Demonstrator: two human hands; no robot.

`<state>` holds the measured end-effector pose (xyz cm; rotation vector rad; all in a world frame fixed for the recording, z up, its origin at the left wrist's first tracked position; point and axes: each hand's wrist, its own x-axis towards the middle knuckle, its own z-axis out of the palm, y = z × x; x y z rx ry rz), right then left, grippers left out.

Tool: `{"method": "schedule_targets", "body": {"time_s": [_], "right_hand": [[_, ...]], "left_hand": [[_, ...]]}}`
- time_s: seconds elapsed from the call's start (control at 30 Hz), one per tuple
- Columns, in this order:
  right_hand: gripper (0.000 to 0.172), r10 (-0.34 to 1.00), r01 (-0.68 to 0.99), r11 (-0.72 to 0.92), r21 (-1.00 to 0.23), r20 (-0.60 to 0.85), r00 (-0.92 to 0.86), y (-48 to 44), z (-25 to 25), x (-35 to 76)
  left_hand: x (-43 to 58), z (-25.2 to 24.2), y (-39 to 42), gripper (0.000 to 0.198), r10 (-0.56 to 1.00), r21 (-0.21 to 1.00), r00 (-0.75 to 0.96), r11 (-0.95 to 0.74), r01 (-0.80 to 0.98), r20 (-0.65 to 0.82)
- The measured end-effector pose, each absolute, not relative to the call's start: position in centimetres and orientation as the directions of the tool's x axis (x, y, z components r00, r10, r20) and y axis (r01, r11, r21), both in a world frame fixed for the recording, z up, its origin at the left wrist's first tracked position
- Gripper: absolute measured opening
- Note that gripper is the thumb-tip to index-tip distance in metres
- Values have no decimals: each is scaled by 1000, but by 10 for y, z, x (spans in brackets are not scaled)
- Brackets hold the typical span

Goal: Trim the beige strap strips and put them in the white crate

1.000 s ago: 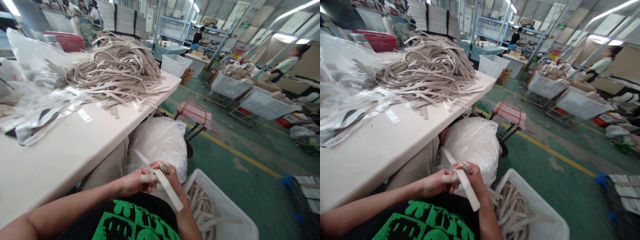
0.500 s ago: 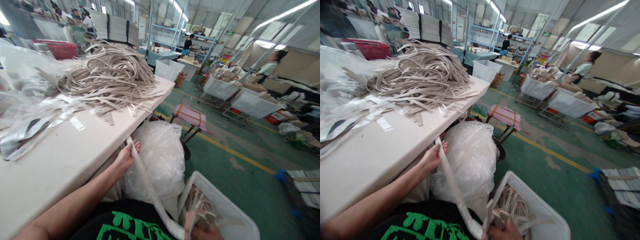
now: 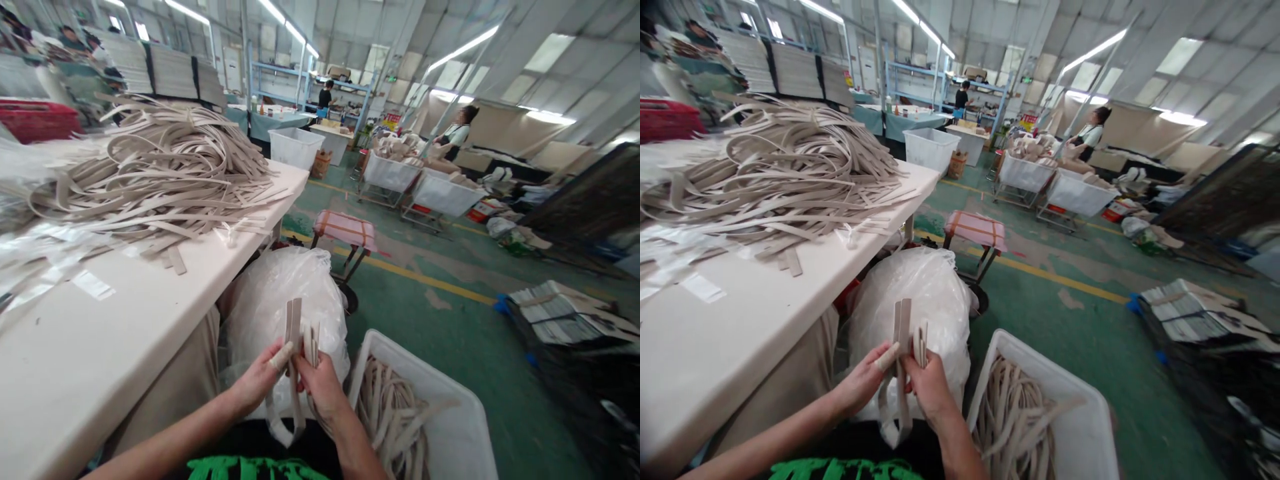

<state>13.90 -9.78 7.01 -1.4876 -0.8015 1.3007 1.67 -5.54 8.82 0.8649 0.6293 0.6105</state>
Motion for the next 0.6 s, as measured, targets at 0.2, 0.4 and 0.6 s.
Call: {"method": "schedule_targets", "body": {"time_s": [0.2, 0.4, 0.6], "right_hand": [[47, 930, 33, -240, -970, -221, 293, -102, 72, 151], [50, 950, -40, -138, -990, -143, 278, -122, 113, 169], [31, 929, 148, -177, -973, -116, 351, -157, 134, 171]], "left_hand": [[14, 88, -36, 43, 784, 956, 587, 287, -54, -202], [5, 90, -38, 20, 626, 946, 779, -239, 221, -24], [12, 72, -52, 12, 544, 912, 833, -284, 297, -101]]}}
